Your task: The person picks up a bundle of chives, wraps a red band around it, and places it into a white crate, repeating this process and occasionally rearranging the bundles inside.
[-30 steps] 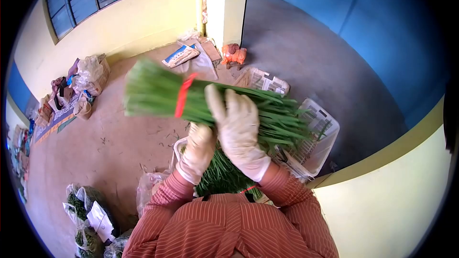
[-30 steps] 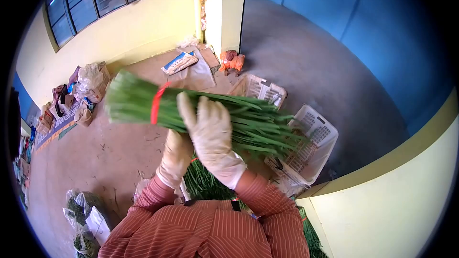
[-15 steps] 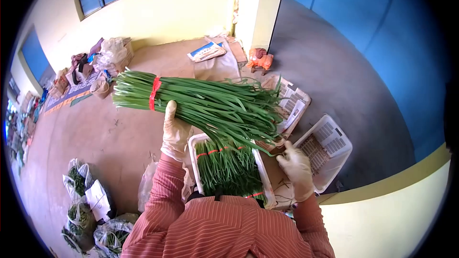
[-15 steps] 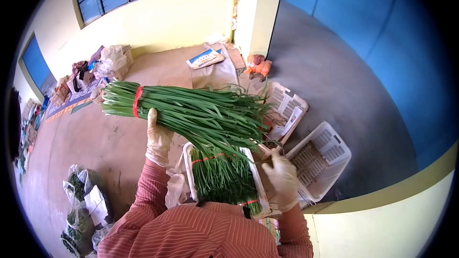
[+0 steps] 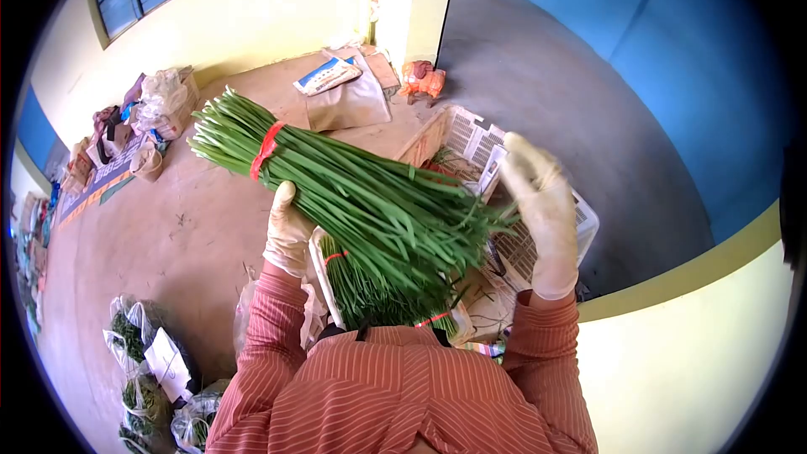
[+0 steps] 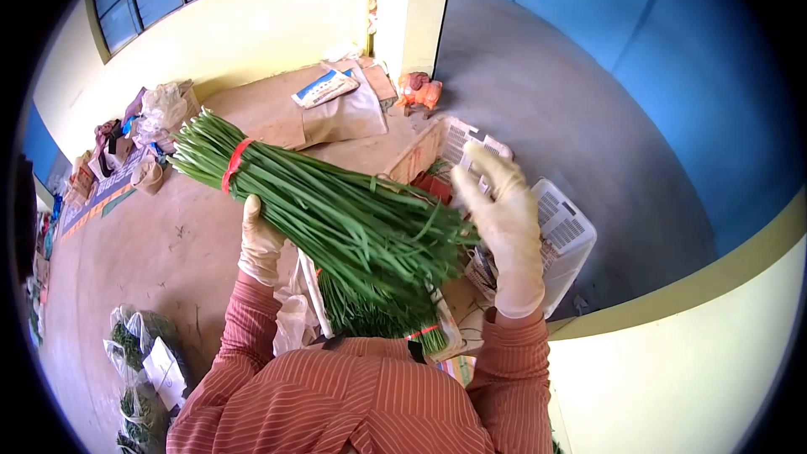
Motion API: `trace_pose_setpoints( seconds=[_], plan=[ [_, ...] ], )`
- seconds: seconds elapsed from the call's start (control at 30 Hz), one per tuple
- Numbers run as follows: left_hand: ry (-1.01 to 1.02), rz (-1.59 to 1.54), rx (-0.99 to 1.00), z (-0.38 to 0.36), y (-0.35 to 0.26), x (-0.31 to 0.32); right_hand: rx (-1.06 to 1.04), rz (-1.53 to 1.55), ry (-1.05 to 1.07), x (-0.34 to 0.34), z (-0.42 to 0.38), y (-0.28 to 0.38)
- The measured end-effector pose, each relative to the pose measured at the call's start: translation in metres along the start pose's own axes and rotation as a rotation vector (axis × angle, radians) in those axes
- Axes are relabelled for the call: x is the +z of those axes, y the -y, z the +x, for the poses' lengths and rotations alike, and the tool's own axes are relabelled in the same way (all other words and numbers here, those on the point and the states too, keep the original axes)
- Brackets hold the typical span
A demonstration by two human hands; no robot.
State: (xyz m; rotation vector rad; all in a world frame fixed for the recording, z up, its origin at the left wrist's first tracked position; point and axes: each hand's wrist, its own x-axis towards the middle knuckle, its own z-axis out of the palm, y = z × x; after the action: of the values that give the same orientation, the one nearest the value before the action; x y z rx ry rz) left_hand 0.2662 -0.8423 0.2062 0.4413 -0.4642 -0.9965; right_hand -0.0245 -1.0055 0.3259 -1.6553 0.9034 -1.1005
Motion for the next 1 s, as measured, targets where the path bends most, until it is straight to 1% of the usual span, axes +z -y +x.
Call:
trace_pose_setpoints(
  seconds=[0.03,0.1,0.17,0.2,0.23,0.3,0.33,0.37,0.43,0.47,0.5,0.57,0.6,0.63,0.7,0.77,0.8,0.9,0.93,0.97,1.0],
  plan=[
    [-0.014,0.037,0.042,0.0,0.0,-0.008,-0.187,-0.339,0.196,-0.004,0.002,-0.005],
    [-0.016,0.045,0.07,0.002,0.002,-0.023,-0.295,-0.552,0.479,0.007,-0.015,-0.002],
    [-0.011,0.02,0.05,0.004,0.003,-0.037,-0.262,-0.444,0.793,0.012,-0.016,-0.036],
    [-0.002,-0.005,0.032,0.005,0.004,-0.04,-0.07,-0.474,0.902,0.013,-0.014,-0.033],
    [-0.003,-0.014,0.031,0.004,0.003,-0.037,0.021,-0.376,0.866,0.018,-0.01,-0.052],
    [0.008,-0.034,0.054,0.008,0.004,-0.044,0.26,0.081,0.797,0.013,-0.002,-0.066],
    [0.012,-0.044,0.063,0.01,0.005,-0.043,0.313,-0.02,0.659,0.009,0.001,-0.06],
    [0.016,-0.069,0.068,0.01,0.008,-0.042,0.303,-0.049,0.581,0.003,0.002,-0.05],
    [-0.026,-0.076,0.132,0.012,0.009,-0.043,0.242,-0.105,0.518,-0.005,0.009,-0.051],
    [-0.026,-0.075,0.131,0.013,0.007,-0.043,0.123,-0.219,0.434,-0.011,0.009,-0.051],
    [-0.041,-0.073,0.138,0.013,0.007,-0.042,0.122,-0.218,0.435,-0.018,0.011,-0.053],
    [-0.055,-0.072,0.149,0.014,0.007,-0.041,-0.095,-0.483,0.102,-0.031,0.011,-0.057],
    [-0.079,-0.071,0.146,0.014,0.006,-0.042,-0.05,-0.289,0.02,-0.024,-0.002,-0.03],
    [-0.103,-0.07,0.14,0.014,0.006,-0.041,-0.05,-0.289,0.018,-0.02,-0.011,-0.02],
    [-0.097,-0.068,0.134,0.013,0.004,-0.036,0.093,0.11,0.169,-0.013,-0.03,-0.003],
    [-0.097,-0.065,0.114,0.012,0.003,-0.033,0.034,0.019,0.274,0.007,-0.05,0.018],
    [-0.093,-0.065,0.109,0.012,0.003,-0.032,-0.07,-0.11,0.31,0.017,-0.055,0.019],
    [-0.106,-0.016,0.101,0.01,0.002,-0.025,-0.11,-0.51,0.51,0.035,-0.054,0.032],
    [-0.119,-0.004,0.095,0.009,0.004,-0.021,-0.137,-0.489,0.47,0.039,-0.056,0.017],
    [-0.135,0.008,0.091,0.008,0.005,-0.017,-0.315,-0.633,0.461,0.042,-0.056,0.004],
    [-0.152,0.017,0.077,0.006,0.006,-0.012,-0.281,-0.541,0.464,0.042,-0.057,0.0]
  ],
)
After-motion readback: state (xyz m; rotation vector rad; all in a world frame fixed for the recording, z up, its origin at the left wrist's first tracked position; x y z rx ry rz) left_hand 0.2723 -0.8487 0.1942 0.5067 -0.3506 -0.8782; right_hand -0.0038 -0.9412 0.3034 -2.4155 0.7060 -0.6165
